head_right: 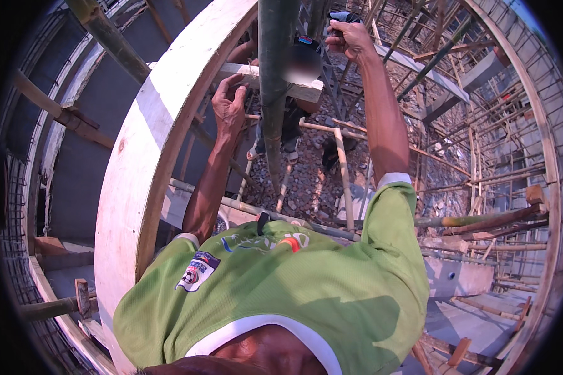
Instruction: The person assembles bamboo scaffolding by hammering nails into wooden planks and bamboo poles, then ties wire to secure the joints. The person works on a curved wooden formwork structure at a construction site.
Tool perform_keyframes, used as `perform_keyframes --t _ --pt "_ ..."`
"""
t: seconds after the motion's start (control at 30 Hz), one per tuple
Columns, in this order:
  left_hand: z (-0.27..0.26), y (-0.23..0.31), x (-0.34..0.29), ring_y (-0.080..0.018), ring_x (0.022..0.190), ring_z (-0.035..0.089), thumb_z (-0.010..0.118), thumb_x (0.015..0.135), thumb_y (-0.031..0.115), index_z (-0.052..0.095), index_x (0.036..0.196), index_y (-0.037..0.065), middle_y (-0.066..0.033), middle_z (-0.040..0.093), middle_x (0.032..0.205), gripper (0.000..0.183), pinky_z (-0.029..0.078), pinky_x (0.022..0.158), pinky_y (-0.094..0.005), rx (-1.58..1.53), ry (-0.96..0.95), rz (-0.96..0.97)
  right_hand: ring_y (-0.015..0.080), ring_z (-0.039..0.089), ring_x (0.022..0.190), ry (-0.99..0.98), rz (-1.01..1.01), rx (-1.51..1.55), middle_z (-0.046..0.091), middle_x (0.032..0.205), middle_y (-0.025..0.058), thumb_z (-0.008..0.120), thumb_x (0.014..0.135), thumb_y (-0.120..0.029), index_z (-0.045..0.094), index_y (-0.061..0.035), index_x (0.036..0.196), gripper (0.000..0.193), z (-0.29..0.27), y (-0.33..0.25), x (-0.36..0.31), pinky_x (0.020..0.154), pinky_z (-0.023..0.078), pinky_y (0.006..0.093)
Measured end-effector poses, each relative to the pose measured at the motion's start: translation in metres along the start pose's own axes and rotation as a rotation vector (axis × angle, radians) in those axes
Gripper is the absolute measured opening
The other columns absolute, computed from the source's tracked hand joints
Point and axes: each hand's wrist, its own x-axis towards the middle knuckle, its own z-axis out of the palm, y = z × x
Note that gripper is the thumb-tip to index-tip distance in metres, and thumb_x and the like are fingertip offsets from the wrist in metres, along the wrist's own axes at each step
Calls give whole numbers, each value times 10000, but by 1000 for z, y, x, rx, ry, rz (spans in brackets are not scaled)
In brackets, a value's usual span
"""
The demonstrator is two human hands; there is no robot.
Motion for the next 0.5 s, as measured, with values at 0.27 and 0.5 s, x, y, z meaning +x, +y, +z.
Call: perform_keyframes --t 0.27,0.5 --pt "-8 18 87 -122 829 682 619 972 189 650 1158 -28 -87 707 978 287 563 719 -271 3 -253 -44 135 680 607 -316 -113 -157 694 766 52 669 928 -210 664 -27 901 185 80 -12 76 567 598 317" --pt "18 6 121 -101 748 659 605 980 183 654 1140 -27 -76 703 940 269 547 662 -253 -36 -723 -254 166 663 694 -380 -110 -206 671 847 96 662 930 -218 628 -13 982 214 90 -38 66 632 576 339"
